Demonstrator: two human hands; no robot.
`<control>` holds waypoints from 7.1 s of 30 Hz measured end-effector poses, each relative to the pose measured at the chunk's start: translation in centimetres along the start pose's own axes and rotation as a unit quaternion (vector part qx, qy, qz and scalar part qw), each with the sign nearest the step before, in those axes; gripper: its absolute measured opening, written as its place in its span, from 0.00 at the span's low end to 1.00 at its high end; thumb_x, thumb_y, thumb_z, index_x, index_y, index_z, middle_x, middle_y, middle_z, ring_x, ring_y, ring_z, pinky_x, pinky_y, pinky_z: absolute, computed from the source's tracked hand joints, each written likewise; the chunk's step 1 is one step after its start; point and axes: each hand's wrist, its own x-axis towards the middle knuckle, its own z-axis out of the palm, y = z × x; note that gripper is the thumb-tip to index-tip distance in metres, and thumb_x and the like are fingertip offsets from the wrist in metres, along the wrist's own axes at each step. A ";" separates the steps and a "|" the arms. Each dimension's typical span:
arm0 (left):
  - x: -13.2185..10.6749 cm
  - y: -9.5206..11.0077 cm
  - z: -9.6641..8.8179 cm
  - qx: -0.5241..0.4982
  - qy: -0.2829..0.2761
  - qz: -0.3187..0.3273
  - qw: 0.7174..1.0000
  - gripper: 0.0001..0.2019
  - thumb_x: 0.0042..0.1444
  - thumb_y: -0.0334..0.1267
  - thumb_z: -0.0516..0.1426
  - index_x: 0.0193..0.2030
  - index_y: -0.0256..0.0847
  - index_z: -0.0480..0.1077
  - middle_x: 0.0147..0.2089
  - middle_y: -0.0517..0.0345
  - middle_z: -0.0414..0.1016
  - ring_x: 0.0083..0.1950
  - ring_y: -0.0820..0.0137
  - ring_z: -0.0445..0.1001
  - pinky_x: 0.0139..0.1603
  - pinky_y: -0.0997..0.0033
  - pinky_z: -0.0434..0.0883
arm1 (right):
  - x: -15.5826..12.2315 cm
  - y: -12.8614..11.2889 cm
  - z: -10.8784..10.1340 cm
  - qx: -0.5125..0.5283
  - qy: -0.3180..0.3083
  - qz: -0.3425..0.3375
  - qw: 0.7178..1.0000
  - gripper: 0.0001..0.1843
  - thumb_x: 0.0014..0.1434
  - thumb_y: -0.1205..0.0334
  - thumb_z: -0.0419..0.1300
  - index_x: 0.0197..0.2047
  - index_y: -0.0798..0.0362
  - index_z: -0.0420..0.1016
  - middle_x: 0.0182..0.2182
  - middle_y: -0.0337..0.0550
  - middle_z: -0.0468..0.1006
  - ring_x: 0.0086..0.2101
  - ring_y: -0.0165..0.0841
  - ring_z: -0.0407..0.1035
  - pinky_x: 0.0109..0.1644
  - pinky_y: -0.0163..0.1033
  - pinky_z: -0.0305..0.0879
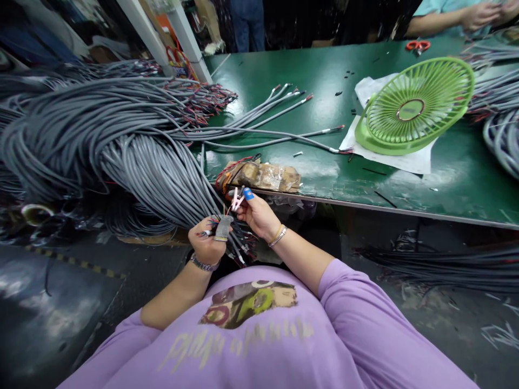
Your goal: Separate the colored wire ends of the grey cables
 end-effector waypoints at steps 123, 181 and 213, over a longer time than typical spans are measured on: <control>0.4 6.2 -3.5 0.150 -0.415 -0.014 0.897 0.08 0.55 0.35 0.53 0.27 0.42 0.69 0.29 0.56 0.76 0.30 0.67 0.72 0.31 0.69 0.59 | -9.3 -3.7 0.3 -0.453 -0.033 -0.039 0.890 0.17 0.50 0.50 0.69 0.28 0.55 0.74 0.24 0.39 0.73 0.26 0.29 0.64 0.33 0.36 0.64; -2.3 2.4 -1.6 -0.262 -0.166 -0.313 0.898 0.15 0.53 0.48 0.63 0.29 0.37 0.71 0.23 0.59 0.76 0.22 0.78 0.72 0.20 0.81 0.66 | -5.5 -0.6 1.0 -0.300 -0.007 -0.045 0.953 0.21 0.43 0.48 0.71 0.30 0.55 0.71 0.24 0.36 0.71 0.23 0.25 0.60 0.27 0.34 0.58; -2.0 2.6 -2.2 -0.238 -0.190 -0.331 0.893 0.12 0.47 0.44 0.65 0.25 0.38 0.72 0.20 0.59 0.74 0.20 0.75 0.71 0.20 0.78 0.67 | -5.5 0.0 1.3 -0.337 -0.016 -0.044 0.940 0.14 0.46 0.54 0.68 0.31 0.54 0.71 0.26 0.37 0.74 0.27 0.27 0.65 0.33 0.35 0.63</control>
